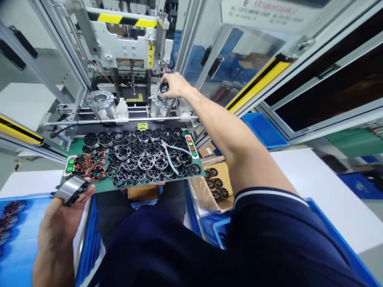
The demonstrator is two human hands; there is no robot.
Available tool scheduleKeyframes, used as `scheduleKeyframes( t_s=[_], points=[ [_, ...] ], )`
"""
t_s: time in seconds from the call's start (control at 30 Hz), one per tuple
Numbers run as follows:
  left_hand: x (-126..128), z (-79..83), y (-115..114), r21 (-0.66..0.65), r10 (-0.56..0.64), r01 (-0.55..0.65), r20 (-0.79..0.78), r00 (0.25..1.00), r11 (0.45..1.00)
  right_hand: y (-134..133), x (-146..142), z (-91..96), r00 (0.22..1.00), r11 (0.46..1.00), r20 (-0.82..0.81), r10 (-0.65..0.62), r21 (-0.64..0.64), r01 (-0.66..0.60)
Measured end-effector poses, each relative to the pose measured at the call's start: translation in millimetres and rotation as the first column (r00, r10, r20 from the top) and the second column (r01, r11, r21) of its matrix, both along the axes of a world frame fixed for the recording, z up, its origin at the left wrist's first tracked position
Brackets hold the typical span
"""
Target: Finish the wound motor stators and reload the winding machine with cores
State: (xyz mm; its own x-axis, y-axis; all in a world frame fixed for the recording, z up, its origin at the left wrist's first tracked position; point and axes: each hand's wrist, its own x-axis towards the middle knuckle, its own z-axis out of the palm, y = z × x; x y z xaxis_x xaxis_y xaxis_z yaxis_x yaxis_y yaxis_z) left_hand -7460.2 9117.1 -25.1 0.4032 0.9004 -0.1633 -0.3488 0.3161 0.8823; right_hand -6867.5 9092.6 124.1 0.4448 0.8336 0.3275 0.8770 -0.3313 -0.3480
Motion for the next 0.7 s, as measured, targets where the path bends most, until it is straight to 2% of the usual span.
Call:
scheduleKeyframes(
  t_s=[0.07, 0.13, 0.23, 0.33, 0.43, 0.53, 0.63, 0.7],
  points=[
    [-1.8, 1.2, -1.5, -0.060, 0.081, -0.081, -0.008, 0.997, 0.995, 1.3, 1.0, -7.1, 0.999, 0.996, 0.029, 0.017, -0.083, -0.014],
    [0.2, 3.6, -2.9, -0.108, 0.106, -0.106, -0.004, 0.994, 0.988, 2.8, 5.4, -7.8, 0.999, 0.989, 0.048, 0.027, -0.143, -0.020],
    [5.4, 5.4, -4.6, -0.141, 0.097, -0.095, 0.007, 0.995, 0.985, 8.4, 14.0, 1.8, 0.996, 0.981, 0.037, 0.080, -0.182, -0.072],
    [8.7, 5.4, -6.5, -0.137, 0.082, -0.078, 0.023, 0.996, 0.987, 17.8, 17.6, 16.0, 0.995, 0.947, 0.012, 0.096, -0.309, -0.088],
    [11.2, 8.3, -10.1, -0.072, 0.038, -0.034, 0.043, 0.998, 0.997, 27.7, 15.9, 25.9, 0.997, 0.901, 0.026, 0.074, -0.429, -0.056],
    [15.6, 15.2, -16.0, -0.003, -0.016, 0.016, 0.067, 0.998, 1.000, 34.6, 16.7, 29.2, 0.996, 0.872, 0.071, 0.053, -0.490, -0.011],
    [20.0, 19.3, -20.4, 0.018, -0.088, 0.087, 0.106, 0.990, 0.996, 38.4, 25.0, 22.8, 0.991, 0.873, 0.121, 0.056, -0.488, 0.010],
    [20.2, 18.6, -22.0, 0.016, -0.168, 0.168, 0.140, 0.976, 0.986, 37.7, 29.9, 9.0, 0.976, 0.863, 0.214, 0.046, -0.500, 0.069]
  ],
)
